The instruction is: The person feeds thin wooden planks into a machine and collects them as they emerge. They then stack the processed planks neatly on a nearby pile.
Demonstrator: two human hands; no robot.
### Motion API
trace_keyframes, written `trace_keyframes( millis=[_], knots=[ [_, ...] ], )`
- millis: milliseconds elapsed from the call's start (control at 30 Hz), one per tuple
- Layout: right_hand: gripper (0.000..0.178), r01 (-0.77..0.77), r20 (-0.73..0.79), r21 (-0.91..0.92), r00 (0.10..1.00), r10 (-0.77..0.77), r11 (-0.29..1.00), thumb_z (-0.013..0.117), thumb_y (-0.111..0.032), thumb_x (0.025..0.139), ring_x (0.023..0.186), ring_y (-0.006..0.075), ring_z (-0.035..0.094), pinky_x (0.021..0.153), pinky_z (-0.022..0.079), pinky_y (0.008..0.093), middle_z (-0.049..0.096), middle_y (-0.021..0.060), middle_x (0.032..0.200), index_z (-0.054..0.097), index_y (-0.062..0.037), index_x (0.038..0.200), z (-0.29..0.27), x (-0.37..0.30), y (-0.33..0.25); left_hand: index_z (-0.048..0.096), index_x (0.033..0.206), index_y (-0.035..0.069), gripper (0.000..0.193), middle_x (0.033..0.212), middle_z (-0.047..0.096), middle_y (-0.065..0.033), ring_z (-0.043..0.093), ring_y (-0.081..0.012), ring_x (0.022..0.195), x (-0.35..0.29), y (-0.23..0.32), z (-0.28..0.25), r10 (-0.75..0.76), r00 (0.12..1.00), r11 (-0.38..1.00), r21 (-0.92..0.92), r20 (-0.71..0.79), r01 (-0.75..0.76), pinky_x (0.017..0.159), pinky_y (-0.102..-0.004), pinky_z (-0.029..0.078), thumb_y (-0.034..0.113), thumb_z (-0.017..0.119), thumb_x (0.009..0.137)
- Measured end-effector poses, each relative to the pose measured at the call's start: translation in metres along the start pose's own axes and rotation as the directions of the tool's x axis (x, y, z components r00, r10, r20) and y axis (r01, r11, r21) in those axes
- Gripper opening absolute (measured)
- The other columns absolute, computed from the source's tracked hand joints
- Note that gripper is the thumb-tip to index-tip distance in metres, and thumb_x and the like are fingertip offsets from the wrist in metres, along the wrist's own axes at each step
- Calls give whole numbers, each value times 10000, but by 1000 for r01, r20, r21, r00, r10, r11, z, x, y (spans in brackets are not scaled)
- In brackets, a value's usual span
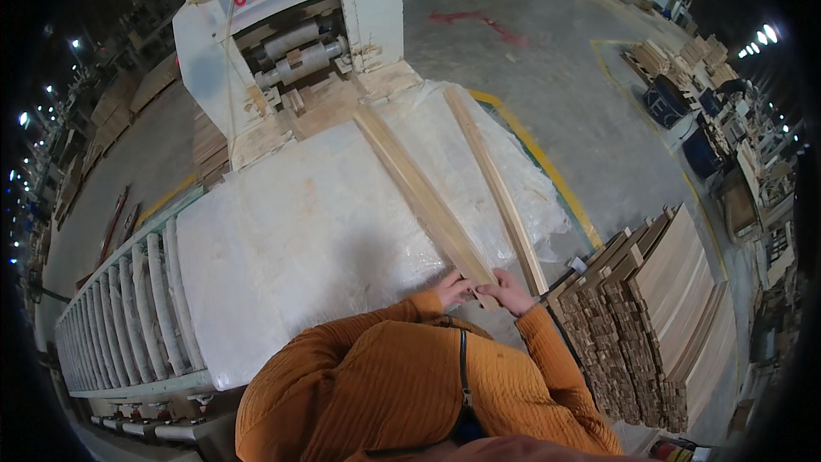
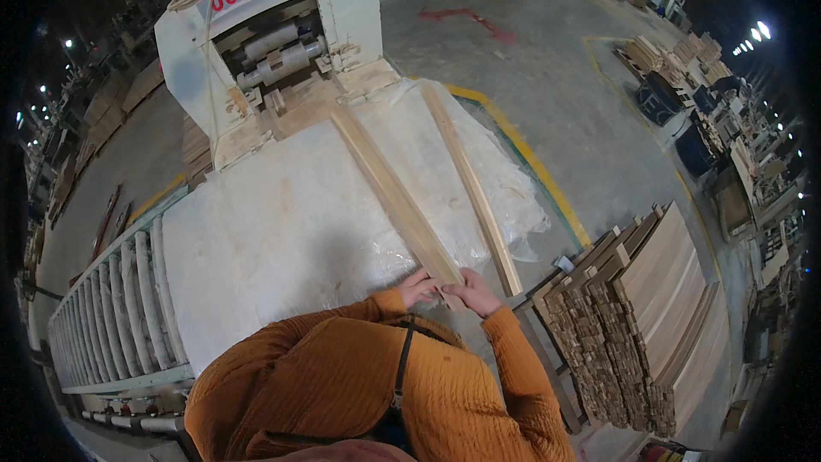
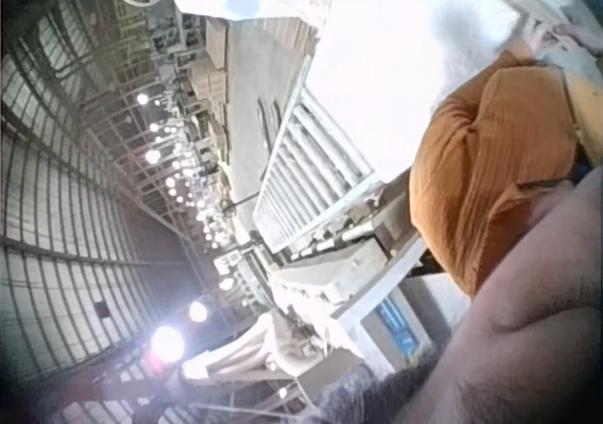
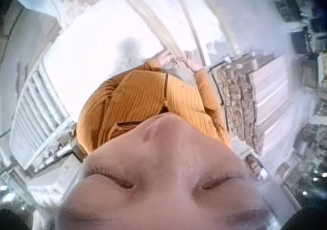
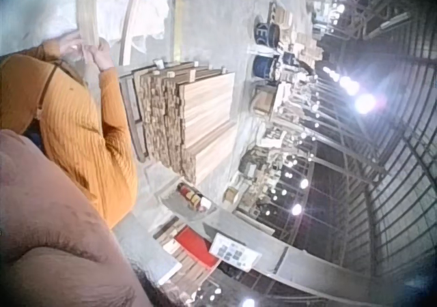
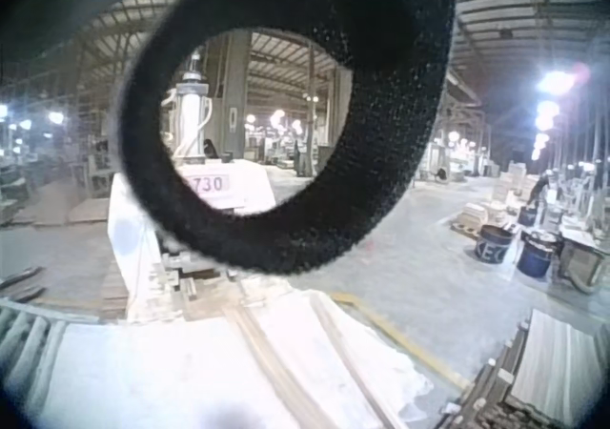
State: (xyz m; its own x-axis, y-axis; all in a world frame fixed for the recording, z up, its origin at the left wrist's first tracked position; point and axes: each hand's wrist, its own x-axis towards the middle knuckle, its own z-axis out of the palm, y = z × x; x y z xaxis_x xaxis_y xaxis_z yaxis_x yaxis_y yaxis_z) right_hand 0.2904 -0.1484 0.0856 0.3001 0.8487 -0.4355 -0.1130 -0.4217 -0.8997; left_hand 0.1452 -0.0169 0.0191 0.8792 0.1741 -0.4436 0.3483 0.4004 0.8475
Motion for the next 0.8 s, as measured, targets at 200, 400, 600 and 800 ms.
trace_keyframes(
  millis=[200,400,600,800],
  knots=[
    [385,23,-224,-142,973,-54,990,690,-163,819,717,204,627,605,488,371,652,92,845,527,17,1118,-9,-40,4,319,1449,131,522,1184,546,-47,540,-167,1040,18,5,11,166,957,977,94,237,-193,829,-337,489,302,488,986],
    [320,-105,-485,-643,823,-297,759,675,-175,810,742,461,598,641,478,521,614,262,781,454,-14,978,8,-24,39,448,1346,56,440,1045,587,-40,570,-148,875,67,13,4,127,940,841,468,318,-272,755,-278,479,279,522,975],
    [337,-300,-647,-605,725,-236,737,663,-234,826,738,469,601,648,472,545,619,254,764,438,-42,987,27,-28,85,547,1219,3,359,1021,619,-66,599,-153,850,17,-4,-35,40,988,983,170,147,-65,721,-268,487,244,544,953],
    [353,-384,-661,-667,701,-268,638,704,-200,756,879,427,572,752,457,504,592,215,943,475,-47,977,-13,-33,61,556,1207,34,346,1026,631,-60,610,-149,834,-27,-6,-80,-43,991,995,86,-126,54,690,-269,490,233,550,924]
  ],
)
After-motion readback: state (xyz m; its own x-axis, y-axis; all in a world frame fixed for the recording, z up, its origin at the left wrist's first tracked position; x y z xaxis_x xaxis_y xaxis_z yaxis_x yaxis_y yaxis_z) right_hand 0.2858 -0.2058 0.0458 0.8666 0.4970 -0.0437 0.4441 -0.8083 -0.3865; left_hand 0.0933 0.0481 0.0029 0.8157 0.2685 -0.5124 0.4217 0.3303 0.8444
